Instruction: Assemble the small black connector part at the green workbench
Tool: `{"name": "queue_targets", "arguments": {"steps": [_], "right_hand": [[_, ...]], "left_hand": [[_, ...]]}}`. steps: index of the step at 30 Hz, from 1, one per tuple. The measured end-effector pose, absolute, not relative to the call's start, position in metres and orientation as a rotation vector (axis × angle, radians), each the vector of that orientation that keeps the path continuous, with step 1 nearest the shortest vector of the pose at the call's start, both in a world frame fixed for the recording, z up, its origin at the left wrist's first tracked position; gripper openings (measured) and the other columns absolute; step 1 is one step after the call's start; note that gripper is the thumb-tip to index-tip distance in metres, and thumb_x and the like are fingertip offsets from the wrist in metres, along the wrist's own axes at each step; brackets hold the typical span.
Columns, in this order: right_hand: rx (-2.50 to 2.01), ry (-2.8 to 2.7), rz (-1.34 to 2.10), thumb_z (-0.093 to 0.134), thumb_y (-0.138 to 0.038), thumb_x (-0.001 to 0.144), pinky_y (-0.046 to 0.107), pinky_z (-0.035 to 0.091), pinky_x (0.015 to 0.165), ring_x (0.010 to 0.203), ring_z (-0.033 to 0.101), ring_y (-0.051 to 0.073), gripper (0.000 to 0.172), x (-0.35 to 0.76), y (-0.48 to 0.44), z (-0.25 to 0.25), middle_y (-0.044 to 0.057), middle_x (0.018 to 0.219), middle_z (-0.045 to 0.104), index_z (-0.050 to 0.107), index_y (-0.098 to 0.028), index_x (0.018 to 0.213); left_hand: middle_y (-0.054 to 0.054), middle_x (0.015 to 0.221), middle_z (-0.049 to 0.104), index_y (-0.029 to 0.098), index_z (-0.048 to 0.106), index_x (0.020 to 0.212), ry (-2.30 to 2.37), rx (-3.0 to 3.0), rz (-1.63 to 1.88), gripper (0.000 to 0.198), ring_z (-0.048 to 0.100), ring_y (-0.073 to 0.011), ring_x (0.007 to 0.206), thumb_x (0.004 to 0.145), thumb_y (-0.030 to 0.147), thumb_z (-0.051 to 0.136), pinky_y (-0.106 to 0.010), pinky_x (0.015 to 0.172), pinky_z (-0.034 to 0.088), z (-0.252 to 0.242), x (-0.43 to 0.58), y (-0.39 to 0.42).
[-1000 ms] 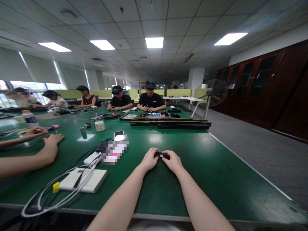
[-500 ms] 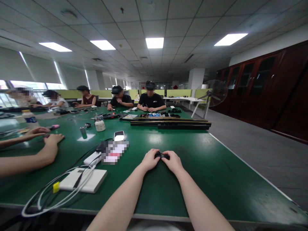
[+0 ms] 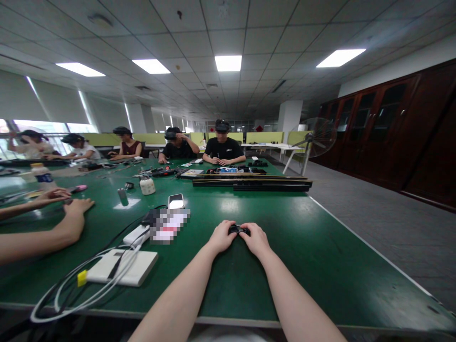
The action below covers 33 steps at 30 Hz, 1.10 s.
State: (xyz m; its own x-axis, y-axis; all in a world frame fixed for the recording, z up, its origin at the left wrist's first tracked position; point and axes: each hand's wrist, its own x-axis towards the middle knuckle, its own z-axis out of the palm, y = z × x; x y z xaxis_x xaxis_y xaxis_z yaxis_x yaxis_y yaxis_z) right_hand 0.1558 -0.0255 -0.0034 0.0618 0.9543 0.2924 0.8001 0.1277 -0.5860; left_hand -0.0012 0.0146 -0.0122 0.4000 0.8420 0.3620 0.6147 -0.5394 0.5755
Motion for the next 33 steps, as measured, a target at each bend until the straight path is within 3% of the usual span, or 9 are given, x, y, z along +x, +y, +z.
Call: {"name": "queue_targets", "arguments": {"steps": [33], "right_hand": [[-1.653, -1.829, 0.215, 0.05, -0.023, 0.079, 0.033, 0.04, 0.087, 0.102, 0.052, 0.021, 0.018, 0.151, -0.0329, 0.0037, 0.003, 0.11, 0.06, 0.059, -0.024, 0.095]], "left_hand": [[-0.008, 0.105, 0.059, 0.018, 0.058, 0.109, 1.259, 2.303, 0.928, 0.033, 0.056, -0.0211, 0.1, 0.076, 0.017, 0.058, -0.033, 0.092, 0.042, -0.0124, 0.0015, 0.0142]]}}
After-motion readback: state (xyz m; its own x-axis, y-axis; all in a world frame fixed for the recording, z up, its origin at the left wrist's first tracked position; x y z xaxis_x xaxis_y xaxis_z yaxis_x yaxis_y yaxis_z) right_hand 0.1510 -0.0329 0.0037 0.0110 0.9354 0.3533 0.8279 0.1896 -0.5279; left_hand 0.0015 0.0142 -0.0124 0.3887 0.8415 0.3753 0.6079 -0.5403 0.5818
